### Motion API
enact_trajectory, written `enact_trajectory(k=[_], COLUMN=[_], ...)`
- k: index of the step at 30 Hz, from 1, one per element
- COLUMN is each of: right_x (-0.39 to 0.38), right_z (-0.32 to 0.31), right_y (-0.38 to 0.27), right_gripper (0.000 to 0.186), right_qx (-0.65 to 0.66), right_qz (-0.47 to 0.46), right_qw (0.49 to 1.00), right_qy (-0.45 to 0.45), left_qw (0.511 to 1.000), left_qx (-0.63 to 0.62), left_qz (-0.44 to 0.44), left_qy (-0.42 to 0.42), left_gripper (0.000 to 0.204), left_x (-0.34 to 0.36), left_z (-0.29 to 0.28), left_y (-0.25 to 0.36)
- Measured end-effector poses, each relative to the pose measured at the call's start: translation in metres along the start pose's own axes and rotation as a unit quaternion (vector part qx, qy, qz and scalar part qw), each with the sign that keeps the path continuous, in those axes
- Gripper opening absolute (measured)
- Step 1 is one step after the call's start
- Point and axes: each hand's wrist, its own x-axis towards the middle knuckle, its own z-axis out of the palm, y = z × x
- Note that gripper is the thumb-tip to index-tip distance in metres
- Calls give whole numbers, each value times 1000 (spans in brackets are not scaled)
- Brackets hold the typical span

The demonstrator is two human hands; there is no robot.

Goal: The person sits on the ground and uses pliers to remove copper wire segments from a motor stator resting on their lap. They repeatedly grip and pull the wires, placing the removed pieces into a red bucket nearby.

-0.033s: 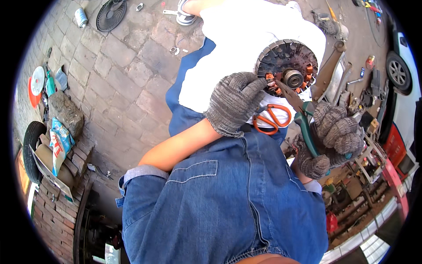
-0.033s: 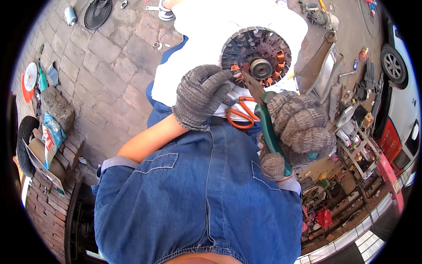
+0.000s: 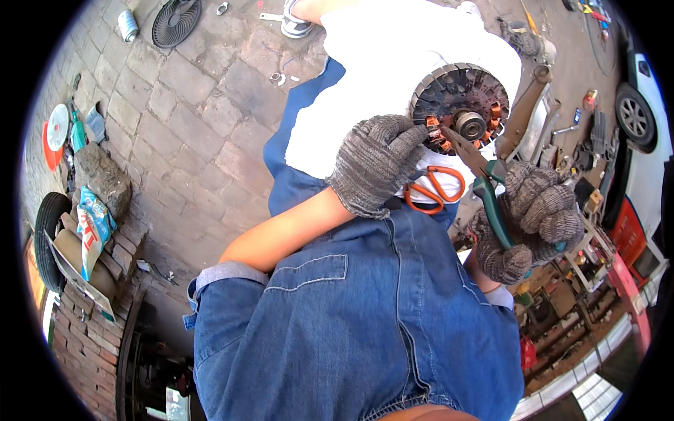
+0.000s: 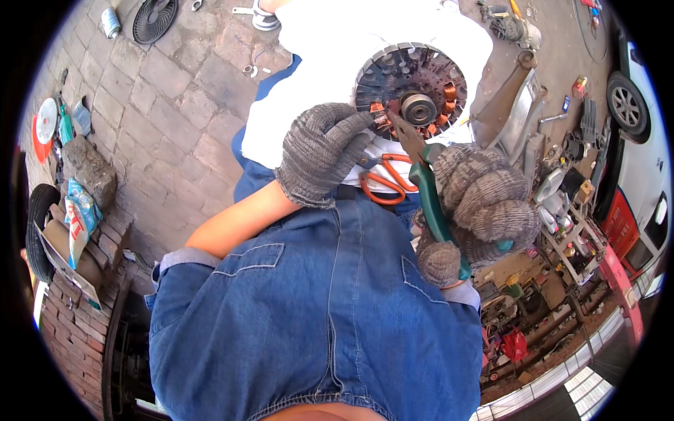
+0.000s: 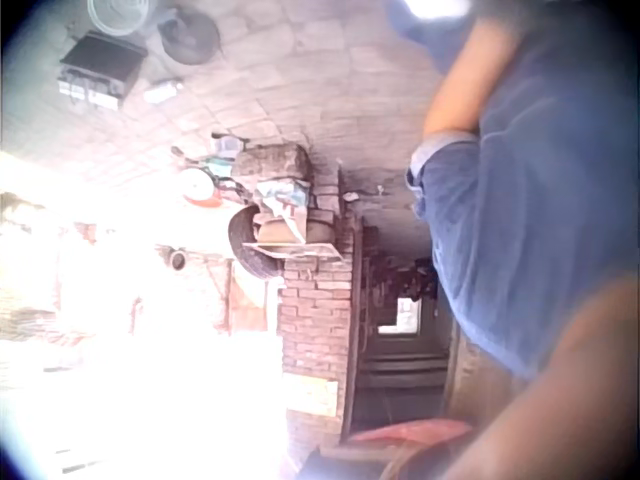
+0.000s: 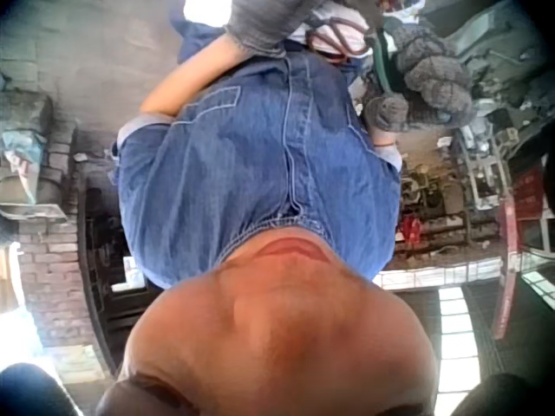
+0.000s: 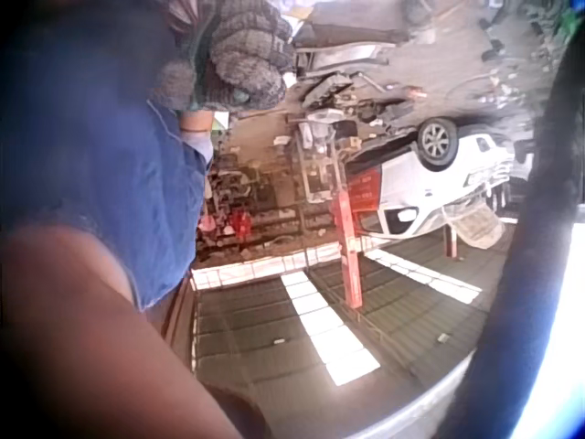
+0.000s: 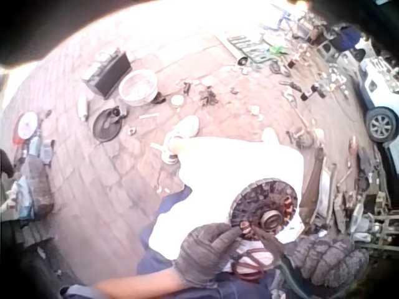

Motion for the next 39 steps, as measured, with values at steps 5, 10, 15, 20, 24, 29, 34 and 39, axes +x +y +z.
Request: enact_trajectory(k=[5,10,15,20,24,29,34,39], right_x=[11,17,25,39,54,74,85,50], right_z=[6,4,11,28,23,-13,-12,20], right_y=[-4,6,13,0,11,35,48,17], right_gripper=[44,41,31,34,25,31,31,18], right_qx=[6,-10,-13,-124,-242,-168,-151,-106], right_qz=[15,34,82,155,199,277,282,190], right_qw=[1000,999,996,976,946,941,935,969], right_qy=[10,22,46,88,77,99,155,114], left_qw=[999,997,998,998,997,997,997,995], left_qx=[-21,-30,-43,-50,-56,-43,-30,-36], left_qz=[11,-3,-23,-34,-32,-35,-38,-44], left_qy=[-30,-68,-42,-21,-46,-62,-64,-79], left_gripper=[25,30,26,27,28,29,29,31], left_x=[-4,-1,1,1,5,7,6,7], left_z=[-4,-8,-7,-6,-7,-6,-3,-5], left_y=[-4,-5,-5,-8,-8,-8,-8,-10])
